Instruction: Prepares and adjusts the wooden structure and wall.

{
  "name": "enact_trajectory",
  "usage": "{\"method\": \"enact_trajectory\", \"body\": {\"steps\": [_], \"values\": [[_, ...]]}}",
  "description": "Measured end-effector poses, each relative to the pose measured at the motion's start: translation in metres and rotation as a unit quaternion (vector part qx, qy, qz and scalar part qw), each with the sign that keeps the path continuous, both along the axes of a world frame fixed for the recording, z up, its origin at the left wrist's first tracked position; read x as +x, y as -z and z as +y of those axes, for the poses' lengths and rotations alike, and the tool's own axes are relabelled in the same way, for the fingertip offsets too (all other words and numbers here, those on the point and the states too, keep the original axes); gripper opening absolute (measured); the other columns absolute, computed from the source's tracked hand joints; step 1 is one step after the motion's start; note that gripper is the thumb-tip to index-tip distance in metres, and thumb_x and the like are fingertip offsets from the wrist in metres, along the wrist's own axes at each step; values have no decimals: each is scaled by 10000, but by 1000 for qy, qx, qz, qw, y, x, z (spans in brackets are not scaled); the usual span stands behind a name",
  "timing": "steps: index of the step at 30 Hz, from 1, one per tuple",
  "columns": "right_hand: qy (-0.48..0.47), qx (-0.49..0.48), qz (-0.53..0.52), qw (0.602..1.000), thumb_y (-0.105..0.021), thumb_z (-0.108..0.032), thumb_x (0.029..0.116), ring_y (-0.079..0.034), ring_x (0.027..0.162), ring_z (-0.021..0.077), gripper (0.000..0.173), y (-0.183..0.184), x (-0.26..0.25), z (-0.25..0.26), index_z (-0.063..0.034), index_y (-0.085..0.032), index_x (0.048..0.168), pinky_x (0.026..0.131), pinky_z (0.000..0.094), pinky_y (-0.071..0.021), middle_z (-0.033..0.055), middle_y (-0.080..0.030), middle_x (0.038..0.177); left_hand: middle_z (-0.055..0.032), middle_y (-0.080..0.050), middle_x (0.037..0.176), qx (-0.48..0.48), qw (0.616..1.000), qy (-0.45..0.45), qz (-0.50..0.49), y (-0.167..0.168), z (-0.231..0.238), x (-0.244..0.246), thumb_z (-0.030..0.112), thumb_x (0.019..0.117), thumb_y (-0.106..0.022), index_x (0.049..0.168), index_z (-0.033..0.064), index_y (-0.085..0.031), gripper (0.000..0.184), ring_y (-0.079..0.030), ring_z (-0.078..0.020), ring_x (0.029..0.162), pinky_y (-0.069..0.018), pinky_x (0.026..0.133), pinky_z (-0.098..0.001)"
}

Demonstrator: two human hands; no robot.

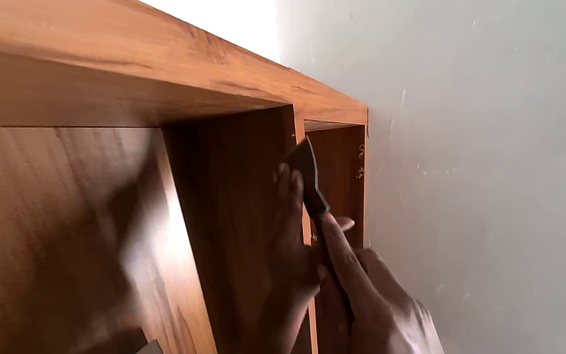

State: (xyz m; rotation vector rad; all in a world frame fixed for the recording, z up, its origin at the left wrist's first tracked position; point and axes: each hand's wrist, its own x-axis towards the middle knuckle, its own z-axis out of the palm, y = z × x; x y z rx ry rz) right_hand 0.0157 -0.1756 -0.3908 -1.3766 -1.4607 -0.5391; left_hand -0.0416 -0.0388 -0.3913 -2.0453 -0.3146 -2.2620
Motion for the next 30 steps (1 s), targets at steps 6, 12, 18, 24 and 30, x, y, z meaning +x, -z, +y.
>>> {"method": "enact_trajectory", "body": {"steps": [6,12,18,24,30], "values": [[7,12,-8,1000,-579,-195,993,-605,548,169,431,0,1,1,-137,-641,1415,412,323,-479,106,-656,891,-252,-486,1510,-39,999,12,-3,-11,-15,-1,372,920,-719,1376,-117,-557,688,-422,-283,1465,-411,1188,-363],[37,55,-19,998,-557,-221,984,-569,492,145,465,-9,0,12,-201,-623,1443,383,313,-460,66,-627,830,-232,-432,1560,-34,999,38,-10,-24,-10,1,306,899,-758,1424,-101,-518,706,-416,-273,1470,-428,1178,-359],[33,57,-25,997,-539,-235,986,-565,486,148,490,-12,1,13,-227,-593,1472,388,325,-470,56,-622,809,-247,-463,1530,-48,999,11,-10,-32,-15,1,298,892,-748,1396,-119,-535,688,-410,-264,1472,-381,1197,-339],[28,59,-53,996,-552,-240,958,-530,458,142,501,-17,13,11,-239,-612,1456,376,318,-437,54,-617,791,-203,-441,1564,-60,998,-8,-23,-27,-17,8,339,928,-725,1433,-71,-525,680,-407,-245,1477,-383,1199,-348],[19,48,-69,996,-550,-251,966,-543,464,155,478,-24,20,5,-248,-629,1437,382,335,-451,51,-611,767,-161,-402,1601,-86,996,-10,-38,-24,-20,13,355,918,-733,1474,-15,-507,705,-359,-211,1504,-353,1214,-342]]}}
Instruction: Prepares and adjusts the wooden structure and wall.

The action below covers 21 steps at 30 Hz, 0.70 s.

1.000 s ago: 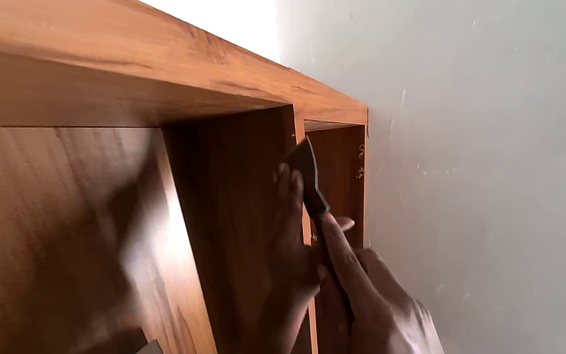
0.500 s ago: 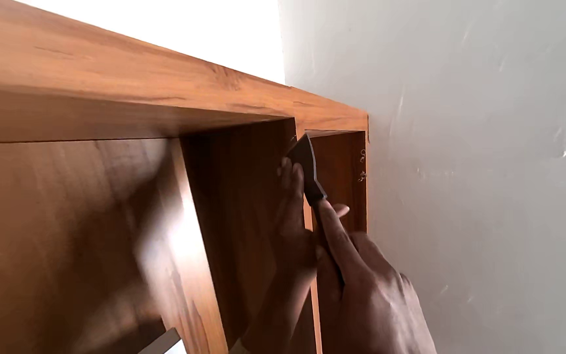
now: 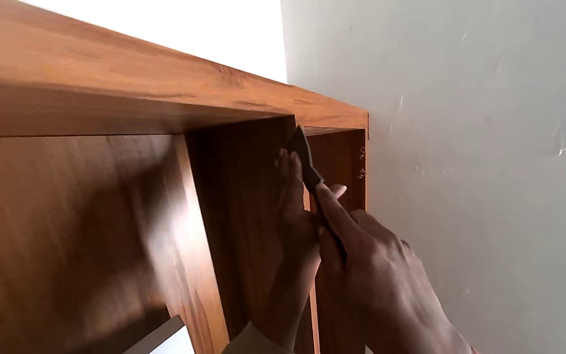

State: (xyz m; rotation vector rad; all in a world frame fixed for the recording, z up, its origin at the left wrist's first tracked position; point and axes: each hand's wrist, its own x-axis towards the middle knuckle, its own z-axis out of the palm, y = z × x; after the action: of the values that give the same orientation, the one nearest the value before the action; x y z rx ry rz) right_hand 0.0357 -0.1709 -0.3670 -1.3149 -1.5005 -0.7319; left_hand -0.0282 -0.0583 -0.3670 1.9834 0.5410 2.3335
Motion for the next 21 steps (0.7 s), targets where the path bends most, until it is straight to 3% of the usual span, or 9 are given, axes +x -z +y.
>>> {"method": "enact_trajectory", "body": {"steps": [3,8,10,13,17,21], "values": [[-1,-2,-6,1000,-539,-256,969,-527,460,146,481,-1,6,-4,-264,-621,1443,377,330,-443,44,-601,780,-132,-421,1595,4,999,28,-19,0,-3,4,333,900,-763,1472,-3,-517,708,-416,-185,1470,-415,1175,-321],[1,-41,-10,999,-536,-269,993,-571,508,183,496,-18,6,-4,-275,-571,1488,408,364,-459,51,-620,793,-198,-451,1559,21,1000,-22,-6,-16,-2,1,346,912,-743,1453,-51,-515,709,-376,-253,1496,-325,1233,-367],[-2,-19,-7,1000,-535,-257,977,-554,482,166,486,-8,8,-8,-260,-605,1458,392,357,-458,48,-629,786,-152,-423,1590,1,1000,-23,10,-6,-9,2,408,916,-723,1488,-9,-493,744,-341,-231,1513,-301,1242,-376],[2,6,-7,1000,-536,-252,969,-546,460,146,458,5,8,-4,-213,-655,1409,379,335,-456,53,-630,776,-147,-461,1566,8,1000,-26,-11,6,-5,8,394,910,-741,1456,-3,-535,706,-379,-221,1495,-346,1223,-363],[7,3,1,1000,-539,-262,975,-535,461,148,492,-12,4,3,-259,-602,1463,382,329,-449,41,-609,772,-164,-478,1547,23,1000,-11,-14,-16,2,3,389,899,-756,1433,-23,-550,706,-395,-231,1485,-350,1218,-353],[6,28,14,999,-539,-249,973,-536,454,139,476,-3,-1,12,-240,-626,1441,375,324,-449,40,-619,768,-177,-479,1544,41,999,-11,-7,-15,8,0,345,903,-760,1419,-39,-561,673,-400,-235,1482,-360,1218,-350]]}}
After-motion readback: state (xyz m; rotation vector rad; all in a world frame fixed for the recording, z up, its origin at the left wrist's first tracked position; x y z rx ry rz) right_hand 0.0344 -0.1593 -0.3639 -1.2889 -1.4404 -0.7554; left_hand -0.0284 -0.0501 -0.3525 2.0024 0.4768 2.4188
